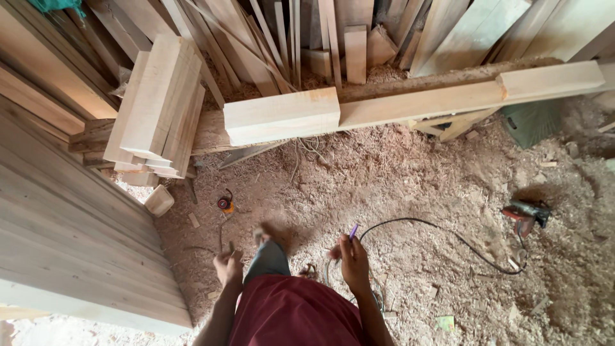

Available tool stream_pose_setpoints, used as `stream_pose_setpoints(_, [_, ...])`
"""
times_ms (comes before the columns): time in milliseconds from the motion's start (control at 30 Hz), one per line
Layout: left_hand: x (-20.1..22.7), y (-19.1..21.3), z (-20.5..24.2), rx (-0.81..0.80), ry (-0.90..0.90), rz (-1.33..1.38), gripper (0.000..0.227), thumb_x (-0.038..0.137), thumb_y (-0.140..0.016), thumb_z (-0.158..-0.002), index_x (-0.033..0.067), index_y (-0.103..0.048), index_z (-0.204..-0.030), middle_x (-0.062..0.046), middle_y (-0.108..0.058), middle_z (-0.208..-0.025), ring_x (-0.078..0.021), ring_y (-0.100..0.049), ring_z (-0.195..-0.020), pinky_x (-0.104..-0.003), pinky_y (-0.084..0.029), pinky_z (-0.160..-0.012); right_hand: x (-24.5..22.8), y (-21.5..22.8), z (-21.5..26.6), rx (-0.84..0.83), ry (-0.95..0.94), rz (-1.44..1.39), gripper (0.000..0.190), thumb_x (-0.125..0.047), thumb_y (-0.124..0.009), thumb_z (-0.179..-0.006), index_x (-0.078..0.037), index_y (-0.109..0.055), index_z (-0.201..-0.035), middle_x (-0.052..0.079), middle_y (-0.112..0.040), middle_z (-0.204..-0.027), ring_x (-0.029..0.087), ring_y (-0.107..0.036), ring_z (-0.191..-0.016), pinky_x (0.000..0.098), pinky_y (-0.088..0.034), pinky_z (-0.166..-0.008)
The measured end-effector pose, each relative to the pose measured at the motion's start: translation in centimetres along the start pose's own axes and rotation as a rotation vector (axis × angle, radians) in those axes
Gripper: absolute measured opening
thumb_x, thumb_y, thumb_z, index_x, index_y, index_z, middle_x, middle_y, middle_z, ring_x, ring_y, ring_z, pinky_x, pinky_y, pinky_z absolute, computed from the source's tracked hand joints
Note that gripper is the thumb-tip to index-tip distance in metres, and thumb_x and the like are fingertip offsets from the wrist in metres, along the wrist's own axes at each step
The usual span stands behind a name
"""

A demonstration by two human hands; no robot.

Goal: The person uses a try square and a purple pen to mark lines on several wooden planks in a workshop. They measure and mark each plank individually, then stack the marked pieces.

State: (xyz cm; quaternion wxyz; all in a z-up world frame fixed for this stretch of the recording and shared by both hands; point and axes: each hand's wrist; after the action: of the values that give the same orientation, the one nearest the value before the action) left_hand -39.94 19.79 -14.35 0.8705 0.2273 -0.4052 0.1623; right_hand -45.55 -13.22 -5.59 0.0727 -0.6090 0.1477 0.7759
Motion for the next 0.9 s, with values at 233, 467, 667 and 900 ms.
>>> stream_pose_setpoints(233, [7.7, -6.0, 1.5, -0.667, -0.048, -0.009, 0.077, 0.052, -0.053, -0.091, 0.026, -0.031, -0.16, -0.012, -0.031, -0.167, -0.038, -0.038, -0.148, -0.057, -0.033, -0.116, -5.8, -3.0, -3.2, -0.215, -0.07, 0.359, 0.05, -0.035, -0.043, -0.105, -0.011, -0.051, -0.149, 0.011, -0.075, -0.09, 0.006, -0.041, -0.045, 0.0243, -0.037, -0.039])
stream_pose_setpoints(467, [10.7, -9.9, 1.7, -1.072, -0.166, -0.027, 0.076, 0.059, -0.025, -0.099, 0.0215, -0.016, -0.164, -0.009, -0.017, -0.171, -0.0338, -0.025, -0.151, -0.059, -0.028, -0.119, -6.8, -9.6, -7.1, -0.583, 0.088, 0.317, 0.042, -0.03, -0.049, -0.103, -0.005, -0.065, -0.133, 0.012, -0.079, -0.106, 0.005, -0.054, -0.05, 0.0224, -0.049, -0.044])
stream_pose_setpoints(667, [11.6, -9.4, -2.0, -0.989, -0.049, -0.082, 0.072, 0.052, -0.011, -0.111, 0.0162, -0.024, -0.171, -0.042, -0.05, -0.12, -0.0444, -0.055, -0.094, -0.055, -0.045, -0.105, -6.5, -13.5, -11.4, -0.531, -0.045, 0.608, 0.036, -0.033, -0.052, -0.105, -0.008, -0.075, -0.117, 0.008, -0.083, -0.099, 0.025, -0.066, -0.058, 0.0358, -0.051, -0.05])
stream_pose_setpoints(900, [15.7, -7.7, -1.7, -1.155, 0.053, 0.459, 0.069, 0.046, -0.025, -0.107, 0.0132, -0.009, -0.165, -0.019, -0.043, -0.157, -0.0343, -0.047, -0.139, -0.052, -0.033, -0.121, -8.4, -16.1, -16.2, -0.767, 0.172, 0.752, 0.039, -0.03, -0.066, -0.095, -0.006, -0.063, -0.125, 0.013, -0.075, -0.109, 0.024, -0.076, -0.077, 0.0362, -0.061, -0.065])
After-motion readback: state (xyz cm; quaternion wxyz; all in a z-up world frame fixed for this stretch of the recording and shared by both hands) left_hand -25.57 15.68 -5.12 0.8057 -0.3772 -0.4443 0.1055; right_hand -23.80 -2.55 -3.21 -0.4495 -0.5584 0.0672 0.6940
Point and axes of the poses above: each hand's wrist, its own z-axis away from the middle knuckle, its own y-axis out of the back of the hand, x = y × z
